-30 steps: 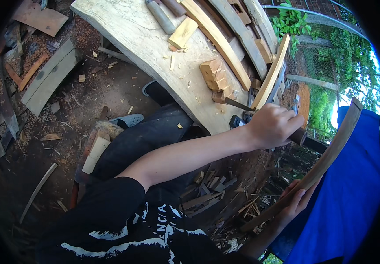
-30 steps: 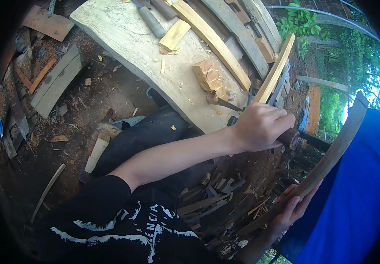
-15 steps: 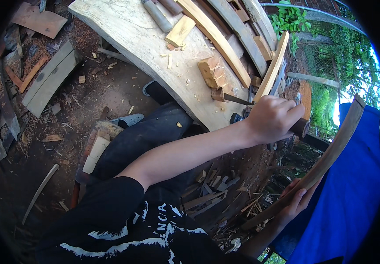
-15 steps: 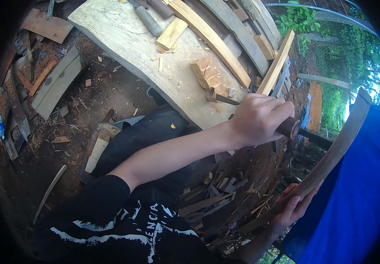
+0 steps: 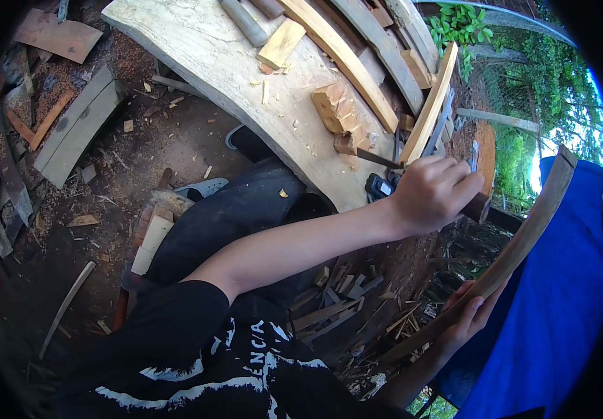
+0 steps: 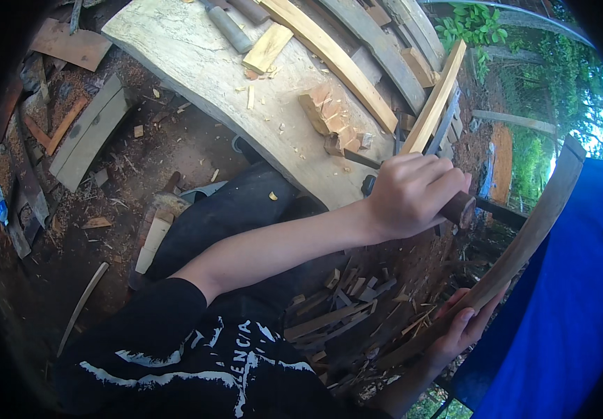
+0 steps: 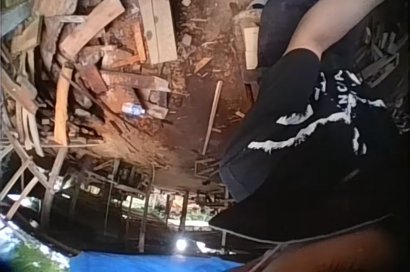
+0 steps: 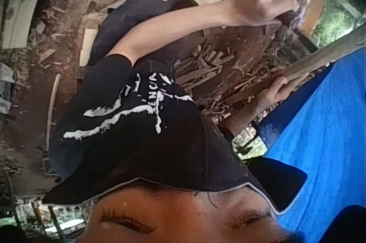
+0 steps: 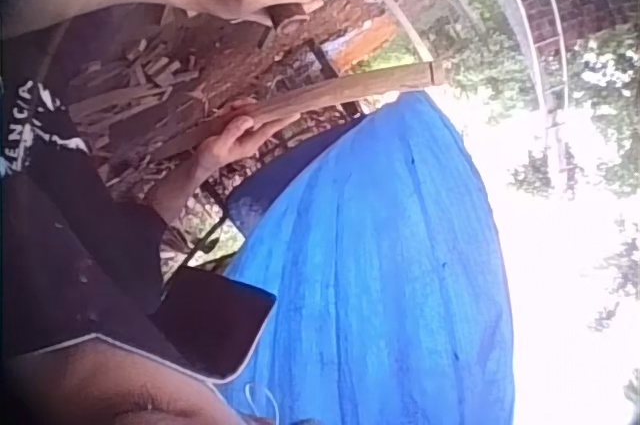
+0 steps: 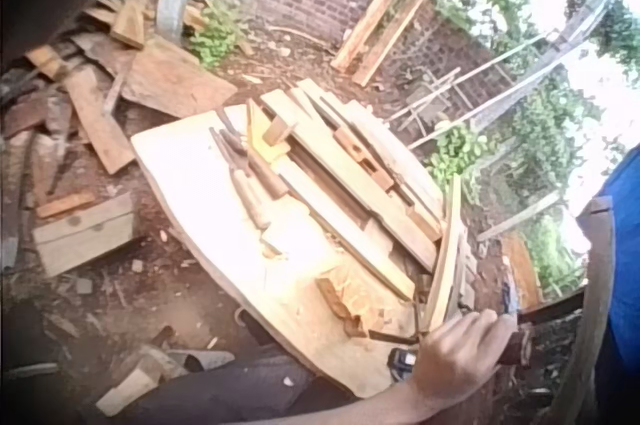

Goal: The person carves a decorative wooden object using a chisel and a wooden mallet.

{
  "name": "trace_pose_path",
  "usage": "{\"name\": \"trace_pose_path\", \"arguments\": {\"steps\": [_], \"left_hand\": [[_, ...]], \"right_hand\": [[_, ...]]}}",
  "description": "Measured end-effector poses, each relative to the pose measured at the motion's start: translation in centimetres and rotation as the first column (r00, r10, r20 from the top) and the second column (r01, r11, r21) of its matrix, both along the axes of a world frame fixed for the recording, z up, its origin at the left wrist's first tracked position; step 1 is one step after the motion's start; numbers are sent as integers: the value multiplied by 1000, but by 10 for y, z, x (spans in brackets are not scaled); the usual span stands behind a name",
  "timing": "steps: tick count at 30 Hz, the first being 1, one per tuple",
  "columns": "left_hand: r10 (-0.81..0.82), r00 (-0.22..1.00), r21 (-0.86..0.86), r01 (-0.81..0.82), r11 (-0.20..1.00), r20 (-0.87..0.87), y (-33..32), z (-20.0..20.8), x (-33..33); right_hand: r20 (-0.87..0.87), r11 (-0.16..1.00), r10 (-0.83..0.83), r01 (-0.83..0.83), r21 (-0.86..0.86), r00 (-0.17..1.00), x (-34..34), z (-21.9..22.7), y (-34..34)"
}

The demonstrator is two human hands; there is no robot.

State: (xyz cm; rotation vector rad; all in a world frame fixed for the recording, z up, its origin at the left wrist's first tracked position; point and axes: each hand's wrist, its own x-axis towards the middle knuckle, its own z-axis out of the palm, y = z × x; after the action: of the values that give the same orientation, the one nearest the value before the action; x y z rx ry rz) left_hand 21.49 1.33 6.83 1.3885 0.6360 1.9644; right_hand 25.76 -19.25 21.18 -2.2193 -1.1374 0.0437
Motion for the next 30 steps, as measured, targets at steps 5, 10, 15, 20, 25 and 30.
{"name": "trace_pose_path", "arguments": {"steps": [5,10,15,20,25,30], "left_hand": [[81,997,-36,-80,996,20,1,2,2],[43,999,-31,-43,999,-1,-4,-5,6],[-25,998,-33,23,999,-60,-7,-3,-3],[-108,990,-4,108,994,-91,-5,-1,-7],[-235,961,62,246,967,-148,-4,-5,-1],[-190,968,78,204,976,-162,-6,-4,1]], "right_hand": [[-17,999,-32,32,16,999,-1,-5,1],[-44,1000,-12,13,4,999,3,-8,0],[-38,1000,-7,8,6,999,3,-12,-2],[-46,1000,14,-14,-2,999,4,-13,-3],[-51,1000,-15,16,26,999,3,-16,-7],[-60,999,-20,22,27,998,4,-16,-12]]}}
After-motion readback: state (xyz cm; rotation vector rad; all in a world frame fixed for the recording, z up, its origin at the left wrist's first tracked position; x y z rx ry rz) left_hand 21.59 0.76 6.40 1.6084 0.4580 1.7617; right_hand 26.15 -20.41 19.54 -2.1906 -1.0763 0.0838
